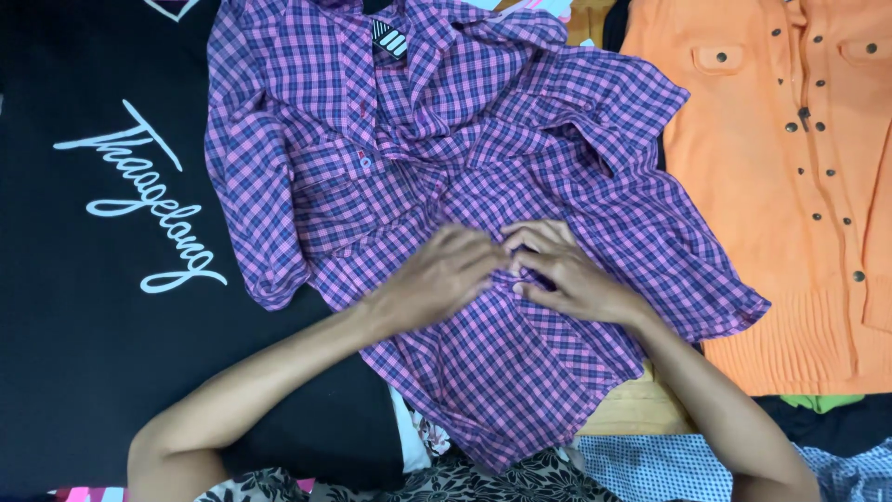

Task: The person places a black t-shirt onto a pink hanger and smooths it out. They then pick up a purple plaid shirt, button it, and place it onto a white hanger.

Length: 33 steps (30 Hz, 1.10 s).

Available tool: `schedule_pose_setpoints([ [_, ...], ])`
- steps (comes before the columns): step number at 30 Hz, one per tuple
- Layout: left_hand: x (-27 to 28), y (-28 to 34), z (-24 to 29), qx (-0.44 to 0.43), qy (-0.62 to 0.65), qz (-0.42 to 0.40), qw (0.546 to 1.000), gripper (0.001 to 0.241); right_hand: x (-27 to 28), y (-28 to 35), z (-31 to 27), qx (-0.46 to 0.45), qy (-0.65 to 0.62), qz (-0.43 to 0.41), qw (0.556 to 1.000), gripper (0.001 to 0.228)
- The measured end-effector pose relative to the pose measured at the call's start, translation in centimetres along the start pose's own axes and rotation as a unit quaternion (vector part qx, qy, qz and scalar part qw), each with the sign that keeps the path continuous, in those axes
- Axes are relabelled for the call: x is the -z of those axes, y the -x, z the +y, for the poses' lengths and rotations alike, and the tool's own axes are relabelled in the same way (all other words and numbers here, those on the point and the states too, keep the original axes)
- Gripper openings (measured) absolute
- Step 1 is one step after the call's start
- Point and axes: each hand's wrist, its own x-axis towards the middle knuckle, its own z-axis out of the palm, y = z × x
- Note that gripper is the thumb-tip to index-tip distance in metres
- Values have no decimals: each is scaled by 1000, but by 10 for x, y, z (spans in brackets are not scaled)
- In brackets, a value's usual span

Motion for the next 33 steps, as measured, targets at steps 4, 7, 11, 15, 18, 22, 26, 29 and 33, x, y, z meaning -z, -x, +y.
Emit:
schedule_pose_setpoints([
  [4,-4,4,3,0,37,-16,999,23,3,-5,-5,3,1,-7,1000,11],
  [7,-5,4,1,27,59,-38,997,22,1,-7,-7,14,-36,32,999,15],
  [11,-14,8,-6,46,68,-11,997,21,-14,-6,2,22,-38,78,996,18],
  [15,-13,9,-13,55,94,3,994,22,-26,-8,3,30,-37,114,992,19],
  [18,-14,10,-14,56,111,17,992,19,-25,-11,-4,26,-55,138,988,15],
  [22,-15,9,-14,54,123,30,990,17,-27,-9,0,19,-73,155,985,12],
  [26,-17,9,-15,17,94,61,994,17,-23,-9,-5,1,-113,148,982,5],
  [29,-24,8,-15,-37,24,108,993,21,-14,-12,-14,-1,-138,142,980,3],
  [33,-24,6,-10,-96,-101,150,979,29,-11,-12,-17,-4,-159,137,978,3],
])
